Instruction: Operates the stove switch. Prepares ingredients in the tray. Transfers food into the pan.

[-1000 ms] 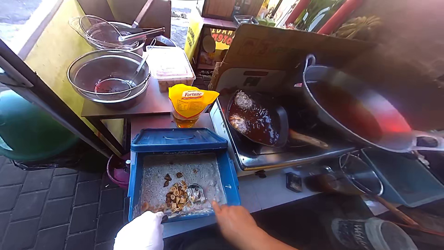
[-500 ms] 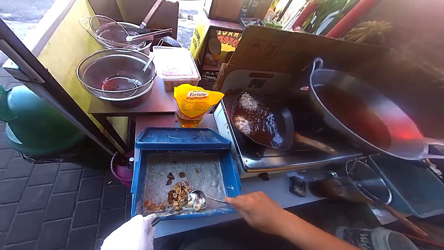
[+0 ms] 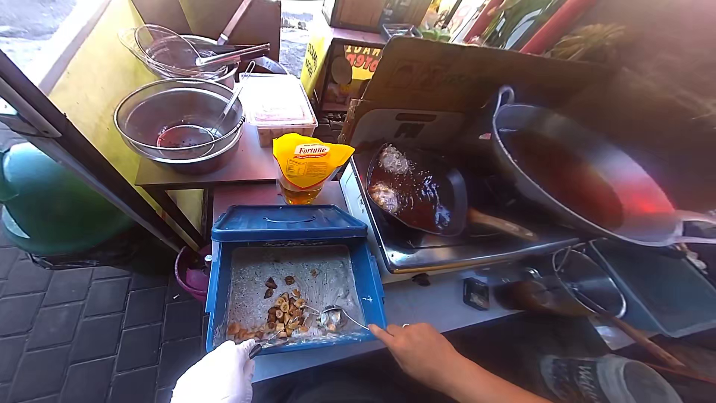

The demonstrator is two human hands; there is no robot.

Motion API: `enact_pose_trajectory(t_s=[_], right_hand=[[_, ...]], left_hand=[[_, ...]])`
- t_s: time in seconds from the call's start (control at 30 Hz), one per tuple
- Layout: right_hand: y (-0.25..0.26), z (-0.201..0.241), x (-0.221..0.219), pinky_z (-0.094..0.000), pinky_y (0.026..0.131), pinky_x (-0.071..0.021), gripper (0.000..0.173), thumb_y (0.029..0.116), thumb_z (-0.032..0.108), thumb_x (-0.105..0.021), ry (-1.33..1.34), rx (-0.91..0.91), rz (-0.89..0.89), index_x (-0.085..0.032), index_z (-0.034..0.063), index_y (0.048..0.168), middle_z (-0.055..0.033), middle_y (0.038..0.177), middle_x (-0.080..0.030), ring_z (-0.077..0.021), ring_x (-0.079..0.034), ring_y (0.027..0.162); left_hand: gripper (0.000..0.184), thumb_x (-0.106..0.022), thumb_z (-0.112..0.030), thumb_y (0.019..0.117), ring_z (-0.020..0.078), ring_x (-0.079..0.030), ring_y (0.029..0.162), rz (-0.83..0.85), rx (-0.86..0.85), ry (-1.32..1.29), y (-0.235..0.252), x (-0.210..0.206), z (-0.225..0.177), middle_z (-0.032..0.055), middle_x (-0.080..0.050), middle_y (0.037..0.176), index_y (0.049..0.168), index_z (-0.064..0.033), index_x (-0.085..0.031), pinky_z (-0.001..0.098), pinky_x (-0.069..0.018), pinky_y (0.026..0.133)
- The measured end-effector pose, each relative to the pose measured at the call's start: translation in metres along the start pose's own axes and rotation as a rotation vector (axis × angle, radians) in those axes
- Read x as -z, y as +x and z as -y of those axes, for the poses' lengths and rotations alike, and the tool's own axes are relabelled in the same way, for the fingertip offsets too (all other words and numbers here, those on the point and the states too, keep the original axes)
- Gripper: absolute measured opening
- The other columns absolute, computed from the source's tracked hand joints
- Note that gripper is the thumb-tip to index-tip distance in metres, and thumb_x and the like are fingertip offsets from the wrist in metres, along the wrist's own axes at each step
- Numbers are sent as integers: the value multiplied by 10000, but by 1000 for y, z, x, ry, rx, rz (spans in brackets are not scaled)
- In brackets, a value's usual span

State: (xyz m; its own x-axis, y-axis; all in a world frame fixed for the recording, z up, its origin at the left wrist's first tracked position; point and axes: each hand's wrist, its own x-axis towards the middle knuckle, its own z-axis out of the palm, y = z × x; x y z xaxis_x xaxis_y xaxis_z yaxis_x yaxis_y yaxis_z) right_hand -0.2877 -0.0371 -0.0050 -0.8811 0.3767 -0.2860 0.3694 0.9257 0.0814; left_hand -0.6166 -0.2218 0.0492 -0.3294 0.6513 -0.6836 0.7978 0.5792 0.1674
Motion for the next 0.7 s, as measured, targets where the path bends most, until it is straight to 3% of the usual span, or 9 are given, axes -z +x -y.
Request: enact_pose_trajectory(t_s=[0.07,0.17,0.3,0.33,0.43,0.5,0.53,0.57,0.7], right_hand=[[2,-3,10,-456,474,-527,376,941,111,-539,63,31,84,-664,166,1291,-99,730,-662,-296,-666,568],[8,-14,27,-553,620,-553,353,1046,189,-407,248,26,282,-618,170,1328,-148,837,-696,-374,-711,750],[7,-43,35,-595,805,-558,386,1095,324,-380,506,-53,283,-658,238,1349,-135,963,-748,-352,-730,918],[6,-49,37,-585,815,-559,384,1093,340,-388,531,-73,250,-667,254,1343,-118,968,-753,-332,-732,924],[6,-55,42,-524,720,-586,376,1086,338,-404,405,-47,51,-692,276,1321,-77,898,-753,-282,-740,832],[14,-52,48,-476,612,-582,351,1069,264,-436,215,12,-54,-714,257,1283,-65,827,-724,-266,-728,736],[21,-49,51,-469,561,-566,335,1037,203,-476,133,43,-66,-725,236,1259,-77,797,-704,-277,-713,686],[27,-44,53,-473,544,-565,338,988,129,-533,70,62,-45,-729,211,1250,-98,803,-703,-295,-707,665],[50,-7,49,-520,589,-569,478,899,-36,-579,-9,-25,162,-657,116,1345,-202,944,-704,-388,-710,738]], left_hand=[[380,-517,-360,1017,286,-699,1091,-8,-10,-16,0,0,1,59,-719,1205,1365,-330,-668,554,-562,857],[394,-507,-378,1021,274,-693,1110,-20,-20,-3,2,-2,3,51,-712,1223,1386,-337,-649,546,-563,874],[424,-465,-347,1057,293,-630,1249,35,-14,-29,-9,16,-11,91,-659,1359,1453,-271,-597,528,-484,1030],[417,-468,-347,1059,290,-641,1228,33,-9,-30,-8,16,-12,85,-665,1346,1448,-277,-602,526,-499,1007],[384,-508,-367,1014,262,-707,1060,-107,-32,-6,6,-13,-4,46,-719,1178,1359,-320,-672,510,-579,832],[393,-483,-343,1033,269,-690,1123,-74,-18,-7,3,-6,-14,67,-709,1229,1378,-280,-660,501,-560,902],[409,-452,-309,1068,294,-637,1235,6,-1,-43,-4,9,-24,107,-666,1338,1435,-229,-614,512,-492,1018],[419,-441,-291,1071,300,-612,1278,36,4,-61,-6,16,-29,120,-644,1379,1449,-206,-600,513,-460,1064],[423,-429,-285,1076,308,-597,1301,56,7,-56,-9,22,-33,124,-628,1405,1456,-190,-588,518,-448,1075]])
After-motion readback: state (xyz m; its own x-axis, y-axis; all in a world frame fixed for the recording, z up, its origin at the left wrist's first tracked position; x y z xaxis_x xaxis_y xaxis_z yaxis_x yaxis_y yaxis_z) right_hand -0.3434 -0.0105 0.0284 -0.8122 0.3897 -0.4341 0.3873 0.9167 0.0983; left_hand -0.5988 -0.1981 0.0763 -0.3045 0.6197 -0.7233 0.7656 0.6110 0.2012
